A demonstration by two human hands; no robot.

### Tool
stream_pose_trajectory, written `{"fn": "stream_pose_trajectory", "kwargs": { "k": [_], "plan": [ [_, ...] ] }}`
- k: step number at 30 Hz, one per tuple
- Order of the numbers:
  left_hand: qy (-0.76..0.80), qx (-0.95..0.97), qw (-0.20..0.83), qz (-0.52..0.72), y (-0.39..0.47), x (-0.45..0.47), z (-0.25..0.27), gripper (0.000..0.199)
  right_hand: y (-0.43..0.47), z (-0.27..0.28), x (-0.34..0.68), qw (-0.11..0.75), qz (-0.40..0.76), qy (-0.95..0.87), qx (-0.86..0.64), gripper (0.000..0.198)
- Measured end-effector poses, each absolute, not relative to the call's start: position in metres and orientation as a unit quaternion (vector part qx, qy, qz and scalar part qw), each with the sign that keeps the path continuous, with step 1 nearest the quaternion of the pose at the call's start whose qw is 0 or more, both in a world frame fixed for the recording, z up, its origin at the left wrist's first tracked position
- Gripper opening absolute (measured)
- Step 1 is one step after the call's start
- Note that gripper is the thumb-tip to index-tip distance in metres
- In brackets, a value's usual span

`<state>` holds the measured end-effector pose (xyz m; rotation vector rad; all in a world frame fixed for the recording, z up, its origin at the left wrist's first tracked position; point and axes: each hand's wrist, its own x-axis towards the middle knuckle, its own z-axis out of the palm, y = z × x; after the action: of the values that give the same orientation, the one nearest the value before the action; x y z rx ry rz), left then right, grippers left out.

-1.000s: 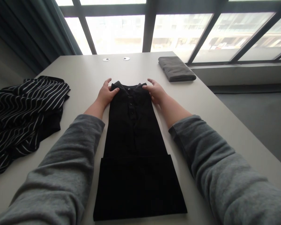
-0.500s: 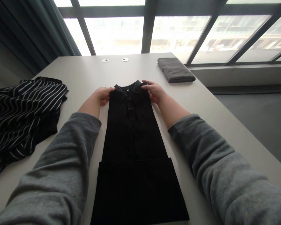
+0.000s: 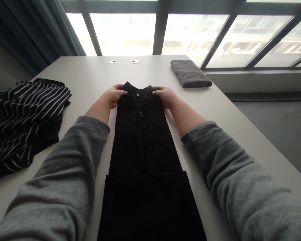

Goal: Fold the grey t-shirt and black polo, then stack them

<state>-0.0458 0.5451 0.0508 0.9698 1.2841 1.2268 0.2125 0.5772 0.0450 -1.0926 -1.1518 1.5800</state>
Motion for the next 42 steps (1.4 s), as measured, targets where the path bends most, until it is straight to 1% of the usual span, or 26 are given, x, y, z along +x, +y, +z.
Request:
{"fn": "stream_pose_trajectory", "kwargs": {
  "k": [3,7,13,17,20,27,32,34,36,39,42],
  "plan": [
    [0.551,0.418,0.517,0.505,0.545,-0.047,0.058,0.038,0.577,0.045,0.212,0.437,0.63,-0.473,-0.434,0.033],
    [0.559,0.4,0.528,0.499,0.545,-0.049,0.062,0.038,0.575,0.047,0.214,0.434,0.638,-0.478,-0.42,0.034],
    [0.545,0.384,0.565,0.486,0.545,-0.052,0.059,0.024,0.573,0.049,0.215,0.413,0.651,-0.478,-0.419,0.036],
    [0.532,0.409,0.568,0.477,0.539,-0.051,0.058,0.034,0.576,0.045,0.216,0.428,0.634,-0.491,-0.416,0.039],
    [0.528,0.431,0.552,0.48,0.535,-0.052,0.058,0.039,0.577,0.047,0.218,0.448,0.611,-0.503,-0.417,0.041],
    [0.51,0.462,0.506,0.52,0.528,-0.06,0.066,0.039,0.565,0.065,0.226,0.466,0.578,-0.538,-0.399,0.046],
    [0.468,0.507,0.491,0.531,0.503,-0.063,0.078,0.039,0.546,0.081,0.235,0.474,0.558,-0.57,-0.374,0.058],
    [0.457,0.535,0.472,0.53,0.491,-0.065,0.081,0.04,0.534,0.086,0.238,0.474,0.542,-0.591,-0.365,0.059],
    [0.457,0.561,0.45,0.524,0.478,-0.068,0.081,0.04,0.52,0.09,0.242,0.472,0.512,-0.621,-0.36,0.055],
    [0.455,0.597,0.428,0.504,0.459,-0.073,0.078,0.039,0.495,0.093,0.249,0.467,0.431,-0.681,-0.363,0.042],
    [0.45,0.632,0.418,0.472,0.439,-0.075,0.075,0.038,0.471,0.092,0.259,0.431,0.345,-0.744,-0.378,0.031]
  ]
}}
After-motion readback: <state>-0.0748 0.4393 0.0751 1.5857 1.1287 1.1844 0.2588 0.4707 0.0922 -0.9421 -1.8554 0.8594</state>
